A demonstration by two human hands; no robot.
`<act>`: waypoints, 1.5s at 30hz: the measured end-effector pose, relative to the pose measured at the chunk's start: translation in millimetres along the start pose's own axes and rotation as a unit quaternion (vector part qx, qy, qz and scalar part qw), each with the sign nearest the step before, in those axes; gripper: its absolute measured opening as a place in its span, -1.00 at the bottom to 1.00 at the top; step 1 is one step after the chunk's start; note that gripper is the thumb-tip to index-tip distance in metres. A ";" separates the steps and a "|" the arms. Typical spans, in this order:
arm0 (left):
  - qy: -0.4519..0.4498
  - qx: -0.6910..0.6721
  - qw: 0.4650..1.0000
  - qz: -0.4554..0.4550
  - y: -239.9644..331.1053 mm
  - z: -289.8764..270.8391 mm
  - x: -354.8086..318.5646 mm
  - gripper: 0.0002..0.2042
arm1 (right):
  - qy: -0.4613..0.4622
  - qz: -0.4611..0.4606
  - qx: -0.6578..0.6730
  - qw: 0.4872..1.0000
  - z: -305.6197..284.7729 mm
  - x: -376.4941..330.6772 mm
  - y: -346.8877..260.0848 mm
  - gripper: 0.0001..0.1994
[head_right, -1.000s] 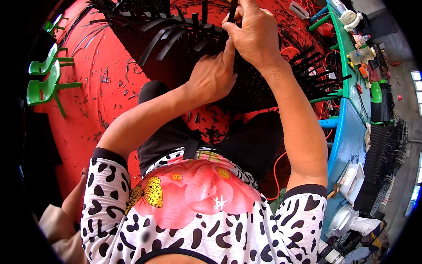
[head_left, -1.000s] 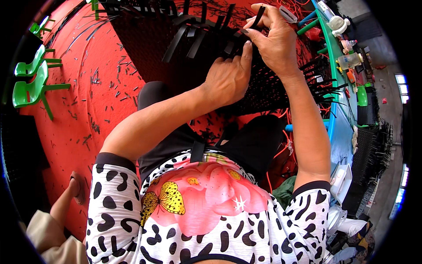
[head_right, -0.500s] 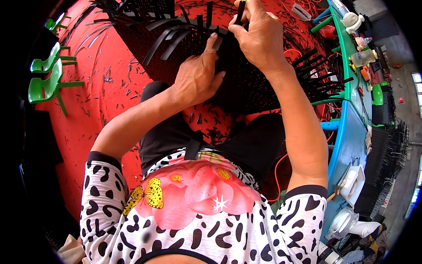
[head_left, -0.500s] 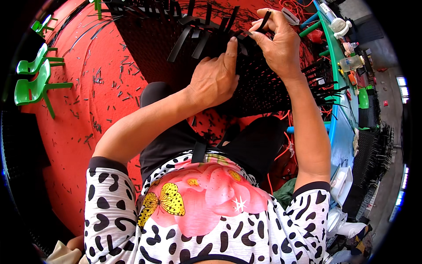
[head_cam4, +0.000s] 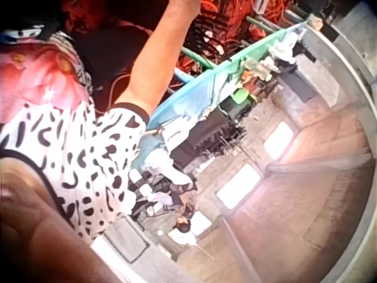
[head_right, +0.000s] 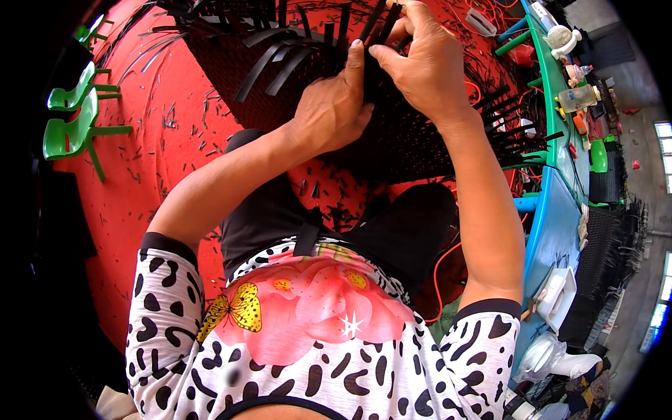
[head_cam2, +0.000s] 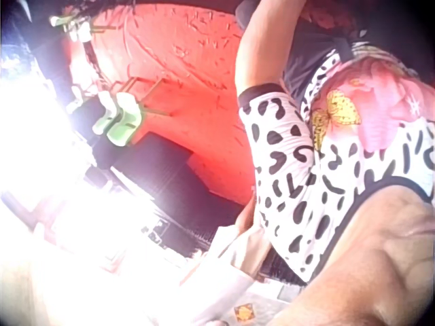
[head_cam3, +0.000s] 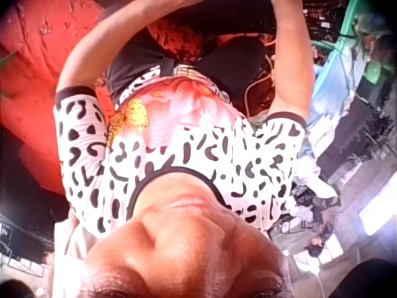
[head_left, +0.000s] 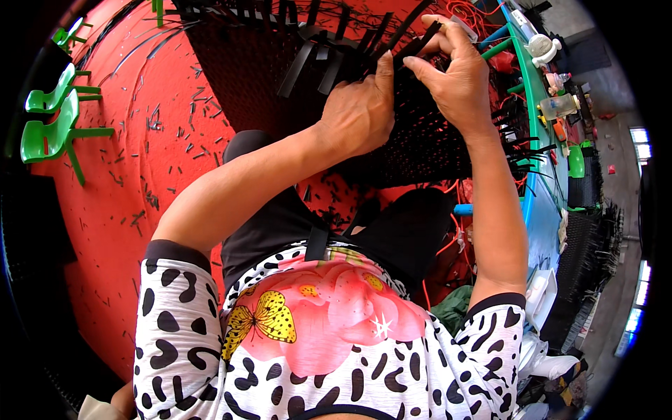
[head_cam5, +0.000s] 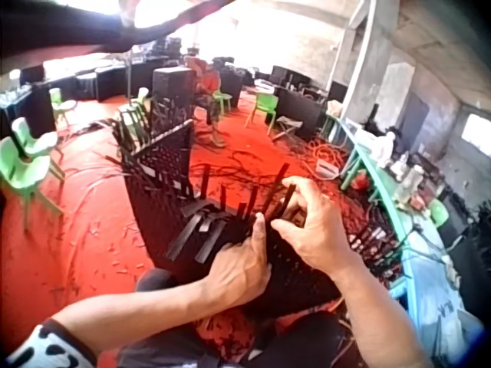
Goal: The person sits on the floor and weaves black plastic strips into a basket frame. They use pliers to cut strips and a nail gun to secure them, repeatedly adjusting and inserting the strips to build the basket's structure.
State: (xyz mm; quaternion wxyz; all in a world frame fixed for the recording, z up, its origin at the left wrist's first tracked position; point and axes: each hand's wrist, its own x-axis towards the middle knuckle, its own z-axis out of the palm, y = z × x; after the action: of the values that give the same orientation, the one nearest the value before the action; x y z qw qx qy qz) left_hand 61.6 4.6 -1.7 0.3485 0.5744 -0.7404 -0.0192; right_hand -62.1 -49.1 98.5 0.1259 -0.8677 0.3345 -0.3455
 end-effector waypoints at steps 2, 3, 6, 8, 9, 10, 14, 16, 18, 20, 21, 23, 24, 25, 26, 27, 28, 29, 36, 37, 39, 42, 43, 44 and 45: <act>-0.008 0.003 1.000 -0.007 0.8 0.3 2.7 -0.10 | 0.005 -0.002 0.001 1.000 -9.5 -0.5 -18.9 -0.50; -0.011 0.004 1.000 -0.011 2.6 -0.7 3.7 -0.11 | 0.009 -0.004 0.002 1.000 -14.1 1.1 -26.5 -0.42; -0.001 0.000 1.000 -0.008 1.5 2.5 4.0 -0.12 | 0.005 -0.163 -0.205 0.965 -18.1 12.2 -35.9 -0.29; 0.005 -0.005 1.000 -0.001 -1.0 4.5 3.6 -0.14 | -0.001 -0.205 -0.217 0.954 -11.8 17.7 -32.5 -0.35; 0.005 -0.011 1.000 0.003 -1.5 4.8 3.8 -0.14 | 0.001 -0.225 -0.217 0.950 -6.8 21.5 -29.2 -0.42; 0.005 -0.017 1.000 0.007 -1.6 4.6 3.9 -0.15 | -0.029 -0.199 -0.203 0.958 -6.0 24.2 -29.9 -0.46; 0.006 0.004 1.000 0.002 3.0 2.4 3.0 -0.17 | -0.060 -0.150 -0.142 0.977 -1.6 33.6 -26.7 -0.77; 0.013 -0.005 1.000 0.004 1.5 0.5 -0.7 -0.16 | -0.055 -0.145 -0.130 0.979 2.2 36.9 -22.6 -0.86; 0.011 -0.024 1.000 0.011 1.4 -3.2 -7.0 -0.15 | -0.046 -0.131 -0.105 0.985 3.0 35.9 -14.7 -0.86; 0.001 -0.053 0.998 0.023 1.7 -9.8 -17.5 -0.14 | -0.030 -0.118 -0.081 0.989 2.1 34.5 -11.7 -0.87; 0.002 -0.055 0.998 0.020 0.2 -12.8 -24.4 -0.14 | -0.020 -0.114 -0.067 0.991 1.7 33.0 -13.5 -0.88; 0.005 -0.061 0.998 0.015 -5.2 -17.5 -36.4 -0.14 | -0.020 -0.110 -0.068 0.991 1.7 31.1 -12.1 -0.85; 0.025 -0.071 0.997 0.009 -9.2 -18.8 -38.2 -0.14 | -0.030 -0.112 -0.083 0.990 0.9 31.1 -8.4 -0.79; 0.028 -0.068 0.997 0.000 -12.4 -19.0 -37.8 -0.13 | -0.040 -0.114 -0.099 0.988 0.6 31.1 -4.7 -0.73; 0.032 -0.066 0.997 -0.009 -15.6 -18.8 -36.5 -0.13 | -0.038 -0.111 -0.085 0.989 2.4 31.0 0.2 -0.75; 0.036 -0.062 0.997 -0.019 -18.2 -19.1 -35.3 -0.12 | -0.035 -0.110 -0.069 0.991 6.0 31.9 4.8 -0.78; 0.031 -0.053 0.998 -0.023 -18.2 -20.6 -33.8 -0.11 | -0.033 -0.109 -0.054 0.992 8.2 32.7 7.1 -0.80; 0.041 -0.050 0.998 -0.019 -18.6 -19.2 -32.9 -0.11 | -0.028 -0.118 -0.059 0.991 8.5 32.8 7.3 -0.83; 0.026 -0.028 0.999 -0.033 -18.1 -13.2 -12.6 -0.10 | -0.020 -0.126 -0.082 0.988 5.6 29.8 0.7 -0.86; 0.009 -0.020 0.999 -0.041 -17.5 -14.3 -9.9 -0.10 | -0.017 -0.123 -0.082 0.989 5.9 29.3 -0.6 -0.87; 0.048 -0.014 0.999 -0.014 -21.7 -7.5 -8.2 -0.09 | -0.021 -0.144 -0.107 0.984 5.1 29.5 -0.5 -0.79; 0.058 -0.005 0.998 -0.006 -22.6 -5.5 -5.0 -0.14 | 0.008 -0.234 -0.166 0.958 8.3 31.0 -19.3 -0.62; 0.065 -0.009 0.998 0.002 -24.7 -2.5 -3.6 -0.19 | 0.024 -0.274 -0.188 0.943 11.2 31.3 -29.7 -0.55; 0.073 -0.013 0.997 0.010 -27.3 0.1 -2.5 -0.23 | 0.032 -0.287 -0.216 0.933 14.7 31.1 -34.7 -0.41; 0.079 -0.018 0.997 0.019 -26.5 -1.0 -1.1 -0.27 | 0.051 -0.325 -0.235 0.915 15.5 30.8 -41.2 -0.39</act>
State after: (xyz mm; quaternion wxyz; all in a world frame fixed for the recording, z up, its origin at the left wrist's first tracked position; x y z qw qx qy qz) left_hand 84.4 -3.1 -12.9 0.4167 0.5537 -0.7206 0.0195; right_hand -14.6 -39.2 121.5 -0.2184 -0.9142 0.1118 -0.3226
